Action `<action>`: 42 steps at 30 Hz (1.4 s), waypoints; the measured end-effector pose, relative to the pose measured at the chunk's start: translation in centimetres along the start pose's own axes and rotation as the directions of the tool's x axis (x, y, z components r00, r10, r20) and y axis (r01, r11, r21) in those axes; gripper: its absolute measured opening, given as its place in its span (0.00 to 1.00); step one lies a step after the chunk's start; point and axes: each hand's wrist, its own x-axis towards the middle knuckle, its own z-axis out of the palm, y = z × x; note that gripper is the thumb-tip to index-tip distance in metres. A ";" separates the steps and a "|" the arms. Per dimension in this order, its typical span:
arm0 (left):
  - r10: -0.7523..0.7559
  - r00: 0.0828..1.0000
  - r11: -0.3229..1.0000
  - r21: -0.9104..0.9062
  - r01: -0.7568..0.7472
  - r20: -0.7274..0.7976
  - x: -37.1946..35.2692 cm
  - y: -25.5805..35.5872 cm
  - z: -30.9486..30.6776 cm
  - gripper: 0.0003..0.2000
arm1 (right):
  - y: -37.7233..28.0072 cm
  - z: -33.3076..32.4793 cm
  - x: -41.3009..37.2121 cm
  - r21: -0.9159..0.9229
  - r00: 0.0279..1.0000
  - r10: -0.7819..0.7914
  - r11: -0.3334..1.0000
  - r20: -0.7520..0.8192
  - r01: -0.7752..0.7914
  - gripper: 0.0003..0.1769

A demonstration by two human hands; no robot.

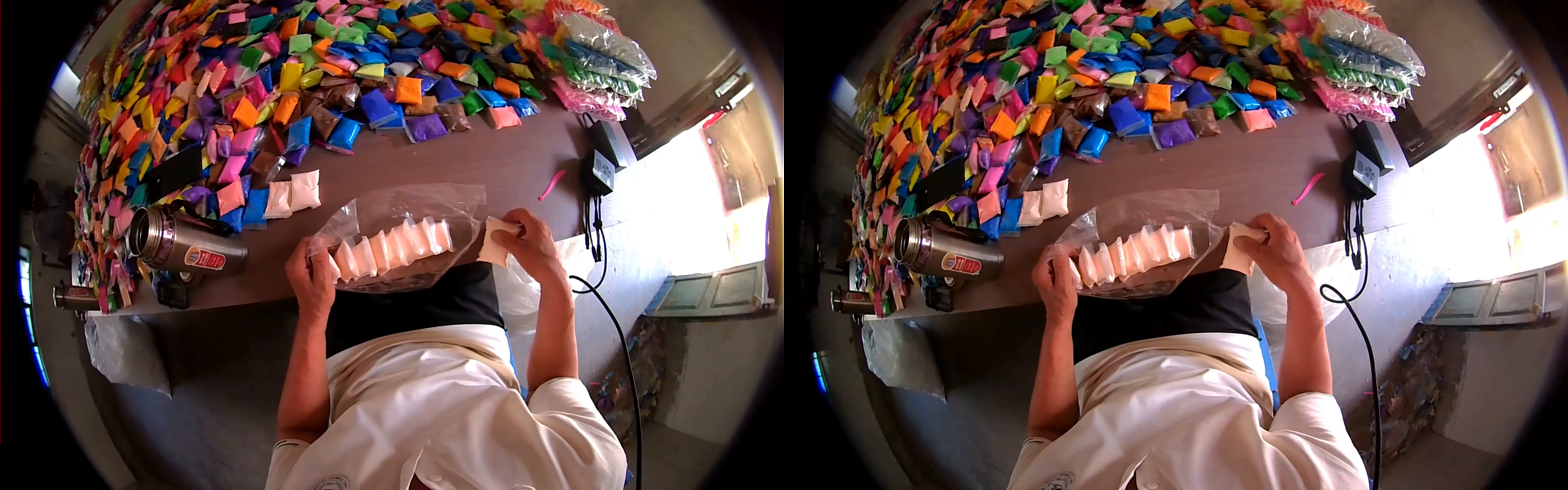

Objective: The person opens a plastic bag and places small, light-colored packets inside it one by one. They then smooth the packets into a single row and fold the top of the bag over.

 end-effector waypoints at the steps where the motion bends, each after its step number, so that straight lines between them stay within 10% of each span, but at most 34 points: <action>1: -0.017 1.000 1.000 0.005 0.016 0.024 -0.1 -0.1 -0.2 0.18 | -0.4 0.1 -0.3 -0.010 0.999 0.041 0.999 -0.014 -0.041 0.20; 6: -0.042 0.998 0.999 0.009 0.041 0.043 -0.1 0.1 -0.2 0.18 | -0.1 -0.3 -1.0 -0.069 0.997 0.072 0.995 -0.012 -0.072 0.17; 11: -0.016 1.000 0.999 -0.033 0.016 0.012 -0.1 -0.3 0.0 0.17 | -1.4 -1.4 -2.5 0.606 0.987 -0.147 0.791 0.059 0.081 0.20; 15: -0.018 1.000 0.999 -0.038 0.018 0.018 0.0 0.3 0.0 0.17 | -3.2 -0.5 -3.0 0.778 0.954 -0.296 0.610 0.047 0.151 0.22; 19: -0.013 1.000 0.999 -0.037 0.013 0.007 -0.1 0.0 0.1 0.18 | -6.7 2.0 -2.3 0.461 0.993 -0.117 0.880 -0.018 0.112 0.18; 22: -0.013 1.000 0.998 -0.057 0.013 0.006 -0.1 -0.1 0.1 0.18 | -8.0 3.5 -1.6 -0.055 0.918 -0.354 0.935 -0.176 0.350 0.18; 42: -0.059 0.997 0.998 -0.010 0.060 0.050 -0.1 0.1 -0.3 0.18 | -5.8 6.2 -0.7 -0.386 0.716 -0.630 0.767 -0.301 0.512 0.18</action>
